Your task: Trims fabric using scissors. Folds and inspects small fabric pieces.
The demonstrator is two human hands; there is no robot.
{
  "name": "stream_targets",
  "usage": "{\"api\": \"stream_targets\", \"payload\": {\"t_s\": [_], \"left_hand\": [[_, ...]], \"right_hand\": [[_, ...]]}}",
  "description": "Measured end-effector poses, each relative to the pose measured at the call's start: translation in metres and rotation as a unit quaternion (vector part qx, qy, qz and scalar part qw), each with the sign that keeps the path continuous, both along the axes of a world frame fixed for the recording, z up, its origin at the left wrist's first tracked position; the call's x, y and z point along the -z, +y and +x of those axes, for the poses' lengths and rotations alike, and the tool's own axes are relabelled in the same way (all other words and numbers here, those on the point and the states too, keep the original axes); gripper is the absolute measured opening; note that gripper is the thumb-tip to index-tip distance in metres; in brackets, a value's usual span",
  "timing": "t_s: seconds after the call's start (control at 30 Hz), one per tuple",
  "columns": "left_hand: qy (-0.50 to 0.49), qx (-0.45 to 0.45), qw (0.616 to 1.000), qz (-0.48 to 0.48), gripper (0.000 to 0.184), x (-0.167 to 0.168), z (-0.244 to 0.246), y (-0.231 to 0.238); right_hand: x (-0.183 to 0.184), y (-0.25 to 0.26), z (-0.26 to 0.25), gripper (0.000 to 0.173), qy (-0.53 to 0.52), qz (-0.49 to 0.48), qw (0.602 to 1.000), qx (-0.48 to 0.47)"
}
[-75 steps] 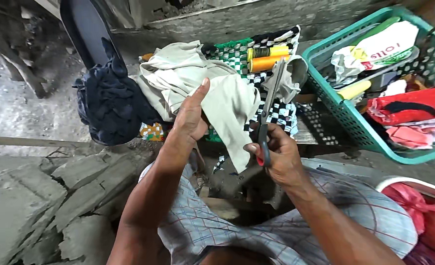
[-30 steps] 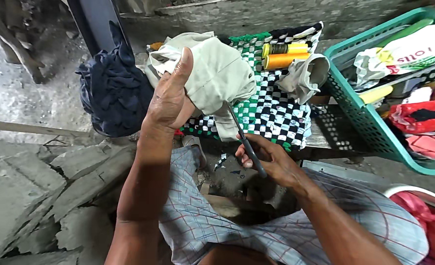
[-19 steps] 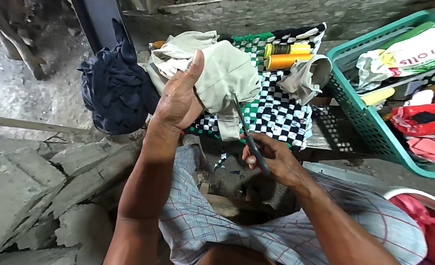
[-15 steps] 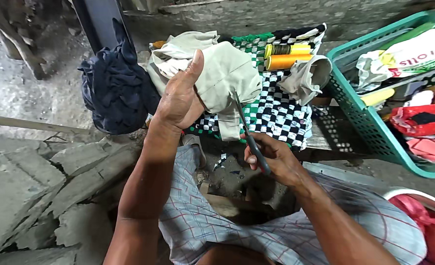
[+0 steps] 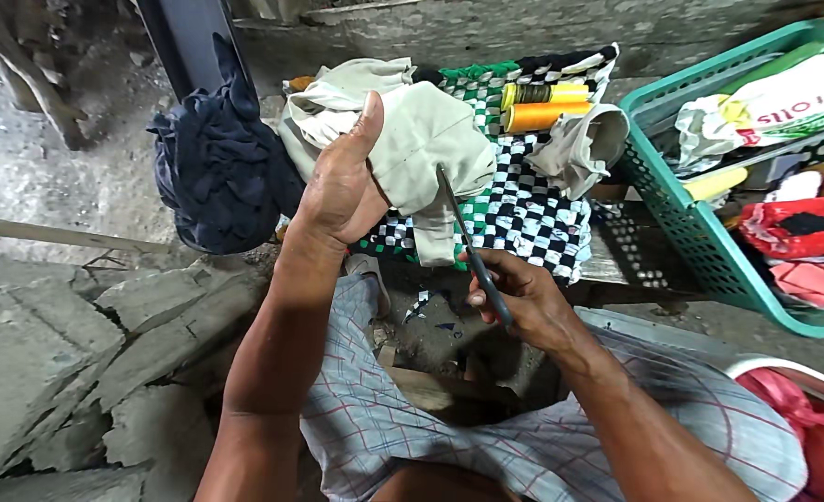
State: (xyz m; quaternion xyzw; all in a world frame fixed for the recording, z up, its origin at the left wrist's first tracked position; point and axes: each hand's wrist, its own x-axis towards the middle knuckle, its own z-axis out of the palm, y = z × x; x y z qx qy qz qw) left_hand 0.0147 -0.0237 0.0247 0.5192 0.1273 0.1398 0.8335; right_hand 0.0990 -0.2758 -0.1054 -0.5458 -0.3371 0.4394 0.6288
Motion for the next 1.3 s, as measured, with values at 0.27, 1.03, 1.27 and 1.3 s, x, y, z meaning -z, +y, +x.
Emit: {"api": "stream_targets", "payload": {"t_s": [0.27,1.03,1.27,1.3], "left_hand": [[0.018,0.005,1.000,0.009,0.057,0.002,-0.001,-0.003],[0.041,0.030,0.998,0.022,0.055,0.012,-0.001,-0.012],[0.055,0.044,0.997,0.020,0.056,0.015,0.001,-0.014],[0.056,0.044,0.997,0.020,0.056,0.015,0.001,-0.014]], "right_hand": [[0.000,0.000,0.001,0.061,0.009,0.002,1.000,-0.026],[-0.008,-0.005,0.006,0.057,0.012,-0.020,1.000,-0.012],[-0.010,-0.006,0.008,0.058,0.013,-0.024,1.000,-0.007],[-0.011,-0.007,0.008,0.057,0.012,-0.026,1.000,-0.003]]}}
